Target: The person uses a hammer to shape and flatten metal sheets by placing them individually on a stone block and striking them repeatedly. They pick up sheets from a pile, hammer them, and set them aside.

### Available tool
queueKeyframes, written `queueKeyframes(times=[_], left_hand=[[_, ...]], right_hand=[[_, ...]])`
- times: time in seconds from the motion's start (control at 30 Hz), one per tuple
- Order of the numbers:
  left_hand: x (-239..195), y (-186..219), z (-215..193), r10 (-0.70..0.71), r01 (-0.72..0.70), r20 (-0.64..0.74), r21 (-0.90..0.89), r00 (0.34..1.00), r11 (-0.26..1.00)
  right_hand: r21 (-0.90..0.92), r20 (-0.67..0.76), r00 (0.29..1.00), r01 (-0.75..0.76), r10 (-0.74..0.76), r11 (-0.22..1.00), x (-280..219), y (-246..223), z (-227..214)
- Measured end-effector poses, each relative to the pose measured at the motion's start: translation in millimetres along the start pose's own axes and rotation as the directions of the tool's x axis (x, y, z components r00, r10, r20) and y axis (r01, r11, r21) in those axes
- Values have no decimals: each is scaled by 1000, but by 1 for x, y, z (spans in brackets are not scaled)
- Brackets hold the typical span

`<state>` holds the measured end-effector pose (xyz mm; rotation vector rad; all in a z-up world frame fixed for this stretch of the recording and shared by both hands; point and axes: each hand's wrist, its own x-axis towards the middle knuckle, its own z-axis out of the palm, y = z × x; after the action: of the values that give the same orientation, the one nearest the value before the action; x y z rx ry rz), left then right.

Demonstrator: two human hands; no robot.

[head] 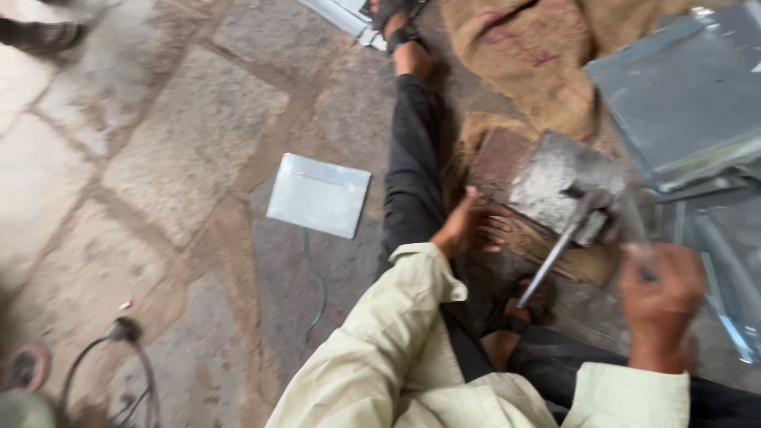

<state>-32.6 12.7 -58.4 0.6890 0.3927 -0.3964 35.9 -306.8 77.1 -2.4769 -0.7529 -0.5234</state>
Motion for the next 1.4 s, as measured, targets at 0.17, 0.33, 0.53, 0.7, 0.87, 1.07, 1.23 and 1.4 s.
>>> queueKeyframes(times=[0.17, 0.33, 0.53, 0.7, 0.87, 1.07, 1.23, 1.4], left_hand=[[-23, 18, -10, -118, 122, 40, -132, 992, 984], [-21, 21, -12, 0, 20, 72, -276, 997, 961], [-26, 17, -27, 209, -219, 224, 20, 952, 976], [-29, 16, -25, -14, -87, 248, 390, 969, 917], [-30, 20, -10, 115, -86, -37, 447, 993, 890], [-5, 29, -10, 205, -63, -387, 349, 899, 935], [-3, 25, -16, 285, 10, -422, 573, 861, 819], [0, 26, -16, 278, 62, -435, 621, 857, 782]], right_hand=[[63, 249, 898, 358, -362, 932, 28, -40, -14], [38, 186, 901, 391, -391, 920, 35, -28, -22], [14, 0, 883, 470, -470, 883, 21, -12, -19], [-5, -31, 977, 212, -212, 977, 25, 5, 5], [315, -137, 972, -138, 189, 939, 16, 16, 43], [183, 687, 304, -951, 659, 248, -35, 22, 98], [188, 964, 130, -951, 233, -246, -56, -3, 111], [411, 905, 347, -862, 245, -295, -47, 24, 92]])
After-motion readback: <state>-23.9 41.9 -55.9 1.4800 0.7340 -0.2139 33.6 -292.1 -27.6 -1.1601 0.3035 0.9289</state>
